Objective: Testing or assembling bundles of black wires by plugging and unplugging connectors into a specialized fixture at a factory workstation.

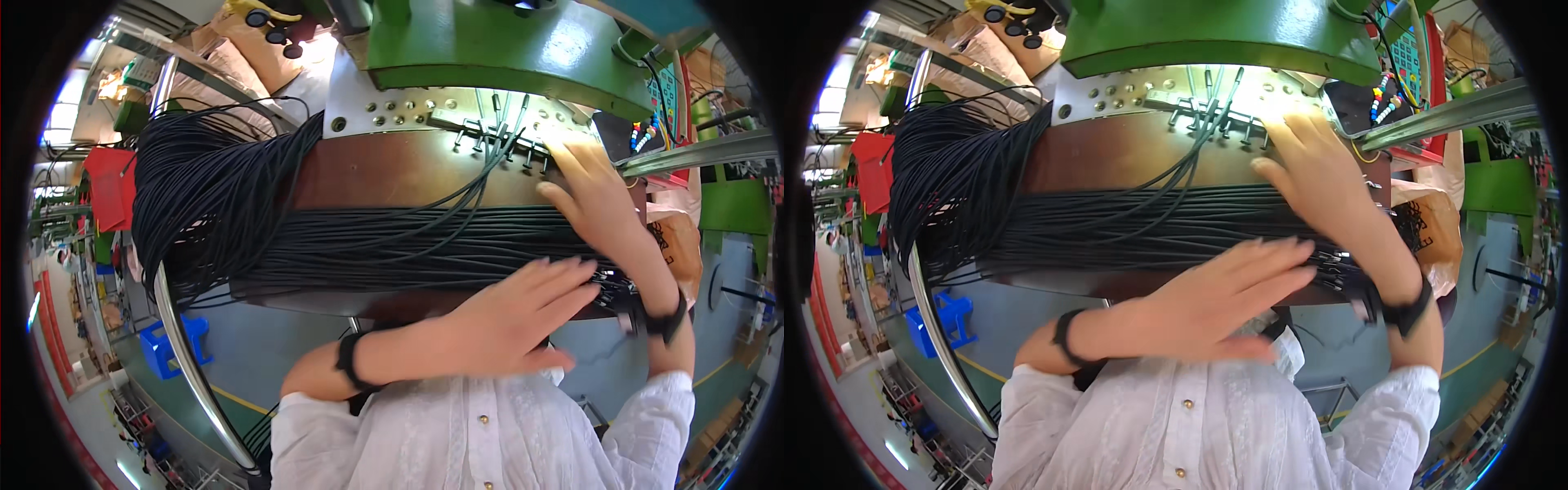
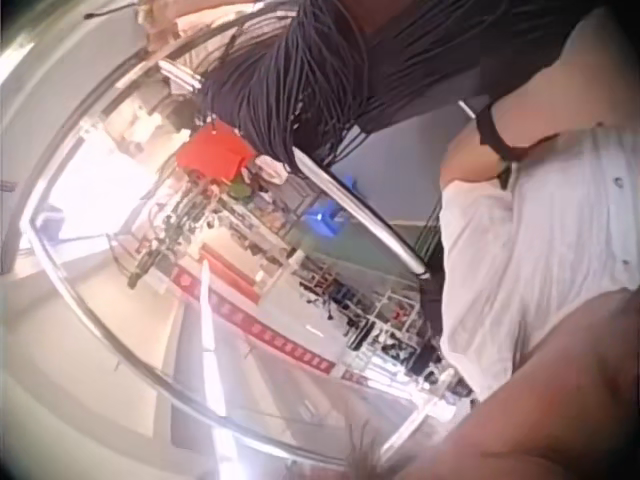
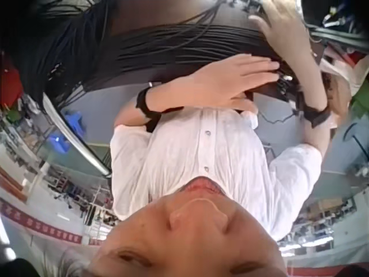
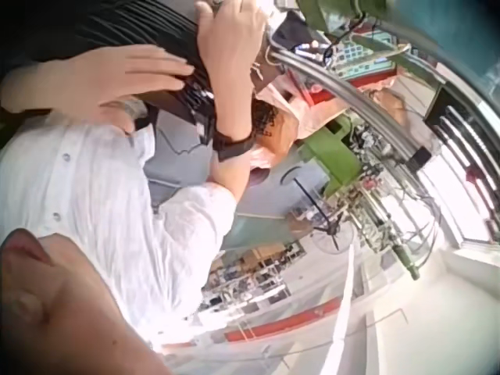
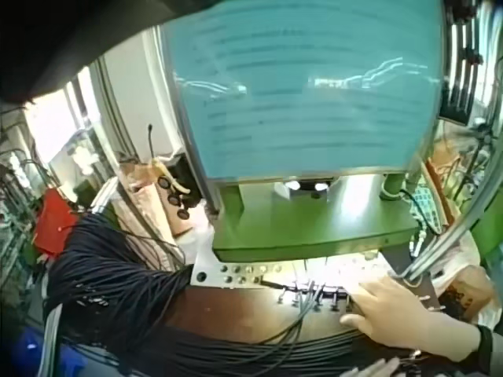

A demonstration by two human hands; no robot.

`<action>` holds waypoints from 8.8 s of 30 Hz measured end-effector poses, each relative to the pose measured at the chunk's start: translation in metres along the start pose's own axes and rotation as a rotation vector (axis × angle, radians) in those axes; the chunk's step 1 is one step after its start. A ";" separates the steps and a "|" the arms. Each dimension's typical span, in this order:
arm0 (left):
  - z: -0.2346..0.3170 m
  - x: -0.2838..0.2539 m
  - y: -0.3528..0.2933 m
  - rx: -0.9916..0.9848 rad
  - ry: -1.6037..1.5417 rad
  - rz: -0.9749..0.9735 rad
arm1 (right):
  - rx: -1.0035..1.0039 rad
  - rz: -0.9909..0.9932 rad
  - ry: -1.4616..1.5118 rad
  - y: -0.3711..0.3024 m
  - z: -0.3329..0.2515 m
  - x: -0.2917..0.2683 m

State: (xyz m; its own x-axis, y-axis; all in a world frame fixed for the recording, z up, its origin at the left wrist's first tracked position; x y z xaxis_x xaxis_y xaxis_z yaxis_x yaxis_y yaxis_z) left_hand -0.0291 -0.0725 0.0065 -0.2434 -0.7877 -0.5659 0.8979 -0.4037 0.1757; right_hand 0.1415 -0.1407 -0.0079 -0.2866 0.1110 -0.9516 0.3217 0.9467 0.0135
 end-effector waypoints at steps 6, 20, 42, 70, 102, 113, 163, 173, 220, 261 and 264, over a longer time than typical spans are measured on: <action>-0.041 -0.032 -0.038 -0.618 0.573 0.027 | -0.101 -0.065 -0.120 0.022 0.028 0.020; -0.089 -0.104 -0.108 -0.657 0.528 0.285 | 0.541 0.544 -0.124 -0.192 0.059 -0.030; -0.014 0.015 0.051 -0.591 -0.942 -0.176 | 0.314 0.741 1.705 -0.090 0.015 -0.014; -0.039 0.015 -0.007 -0.495 -1.262 0.526 | 0.188 -0.024 0.854 -0.032 -0.031 -0.008; -0.028 -0.019 -0.031 -0.368 -1.516 0.699 | -0.044 0.208 0.470 -0.005 -0.027 0.042; -0.029 -0.013 -0.027 -0.469 -1.493 0.618 | -0.097 0.183 0.449 -0.007 -0.028 0.037; 0.000 -0.025 -0.005 -0.636 -1.079 0.173 | -0.236 0.215 0.013 -0.026 -0.045 -0.028; 0.017 -0.018 -0.008 -0.222 -0.468 0.562 | 0.029 0.306 0.512 -0.049 0.010 0.022; 0.019 -0.053 0.042 -0.476 -0.046 -0.395 | 0.096 0.268 0.439 -0.061 0.026 -0.004; 0.004 -0.001 0.020 -0.345 0.934 0.228 | -0.158 0.142 0.254 -0.038 0.022 0.019; 0.009 -0.053 0.002 -0.326 0.546 0.064 | -0.106 0.006 0.349 -0.037 0.025 0.016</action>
State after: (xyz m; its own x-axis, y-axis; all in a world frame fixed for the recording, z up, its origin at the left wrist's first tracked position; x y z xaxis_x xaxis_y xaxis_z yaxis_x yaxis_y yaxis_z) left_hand -0.0178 -0.0361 0.0441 -0.0406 -0.4202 -0.9065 0.9909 -0.1337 0.0177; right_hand 0.1478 -0.1820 -0.0309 -0.5815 0.1962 -0.7896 0.2347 0.9697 0.0681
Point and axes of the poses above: each hand's wrist, its own y-axis towards the middle knuckle, its own x-axis out of the palm, z = x × y, the point moved 2 cm from there along y, towards the middle knuckle, and after that the axes turned 10 degrees about -z, right-handed, at the moved point
